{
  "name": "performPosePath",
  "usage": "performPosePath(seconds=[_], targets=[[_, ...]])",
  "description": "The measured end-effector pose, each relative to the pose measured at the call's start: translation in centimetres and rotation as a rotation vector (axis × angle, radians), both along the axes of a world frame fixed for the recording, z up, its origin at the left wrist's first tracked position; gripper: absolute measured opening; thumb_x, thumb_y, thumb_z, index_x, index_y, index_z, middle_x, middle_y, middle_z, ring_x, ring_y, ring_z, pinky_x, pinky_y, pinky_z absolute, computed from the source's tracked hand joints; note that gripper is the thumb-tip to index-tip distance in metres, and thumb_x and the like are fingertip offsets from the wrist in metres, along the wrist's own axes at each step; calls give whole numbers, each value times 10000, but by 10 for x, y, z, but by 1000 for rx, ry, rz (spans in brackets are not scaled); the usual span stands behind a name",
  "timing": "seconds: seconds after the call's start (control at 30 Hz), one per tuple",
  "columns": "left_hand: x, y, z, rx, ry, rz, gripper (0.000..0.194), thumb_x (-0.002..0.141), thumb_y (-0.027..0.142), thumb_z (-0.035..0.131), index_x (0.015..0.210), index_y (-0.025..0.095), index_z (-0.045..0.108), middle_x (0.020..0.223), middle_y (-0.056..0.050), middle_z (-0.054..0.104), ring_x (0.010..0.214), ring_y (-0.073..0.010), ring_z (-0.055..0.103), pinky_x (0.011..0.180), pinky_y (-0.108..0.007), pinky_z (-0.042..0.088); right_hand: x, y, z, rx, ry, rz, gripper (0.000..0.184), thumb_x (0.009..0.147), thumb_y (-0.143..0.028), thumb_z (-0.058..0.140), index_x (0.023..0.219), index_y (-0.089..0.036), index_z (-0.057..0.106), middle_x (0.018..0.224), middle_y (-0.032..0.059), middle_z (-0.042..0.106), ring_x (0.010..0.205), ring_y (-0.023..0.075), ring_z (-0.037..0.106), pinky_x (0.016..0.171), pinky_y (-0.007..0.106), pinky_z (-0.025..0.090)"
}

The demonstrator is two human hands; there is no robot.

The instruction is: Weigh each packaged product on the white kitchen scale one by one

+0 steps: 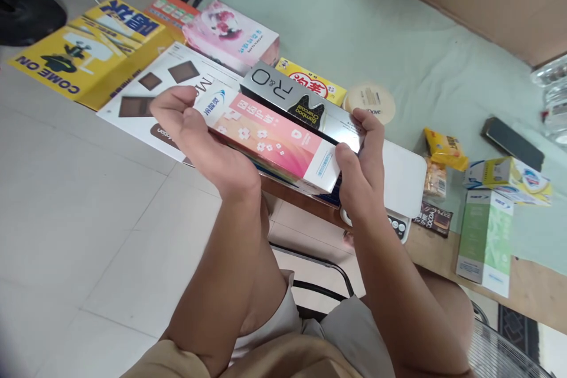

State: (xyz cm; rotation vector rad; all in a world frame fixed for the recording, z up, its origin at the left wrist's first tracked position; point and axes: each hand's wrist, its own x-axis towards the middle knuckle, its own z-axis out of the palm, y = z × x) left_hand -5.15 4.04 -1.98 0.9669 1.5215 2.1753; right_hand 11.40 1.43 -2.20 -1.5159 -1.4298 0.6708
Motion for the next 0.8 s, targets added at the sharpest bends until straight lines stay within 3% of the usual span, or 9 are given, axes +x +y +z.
performPosePath(seconds=[0.13,0.23,0.33,0.53,0.63,0.73,0.8], targets=[[-1,0,1,-27,-32,-14,115,987,347,349,1008,256,415,1134,-61,485,1187,-229,525,1130,-451,410,-3,10,-3,28,174,-71,476,787,-276,504,1258,-224,550,1299,85,623,1136,219,610,959,371,502],[-2,0,2,-25,-49,-15,102,970,334,355,1006,256,410,1130,-65,476,1188,-233,520,1140,-458,408,-2,14,-2,-27,174,-127,411,789,-253,488,1192,-224,569,1236,61,617,956,170,575,776,306,456],[-1,1,1,-36,-42,-19,111,980,351,338,1024,263,391,1160,-62,469,1243,-243,511,1174,-472,400,1,15,0,-83,120,-150,445,759,-223,470,1197,-224,547,1230,51,604,877,148,528,709,289,403],[1,0,-3,-64,-22,6,124,1009,341,314,1038,265,408,1166,-56,487,1272,-235,526,1195,-479,417,7,17,-6,-100,94,-86,464,781,-266,473,1240,-249,541,1298,52,614,1019,187,583,780,320,431],[-3,1,1,-41,10,46,111,986,336,339,1017,256,410,1119,-62,480,1220,-230,537,1173,-463,430,6,16,-7,-36,180,-15,522,769,-320,468,1287,-253,493,1381,93,599,1176,230,615,912,376,500],[-6,0,11,126,91,117,159,936,376,416,1029,247,425,1111,-71,469,1221,-241,541,1245,-495,378,7,1,0,63,208,-59,517,785,-360,441,1287,-242,468,1428,138,586,1352,260,596,1117,478,477],[-1,-8,18,261,111,151,292,903,522,447,1028,259,430,1115,-70,450,1296,-279,528,1313,-552,294,15,-21,6,174,231,-131,410,805,-334,470,1200,-243,532,1322,124,652,1327,253,632,1158,506,458]])
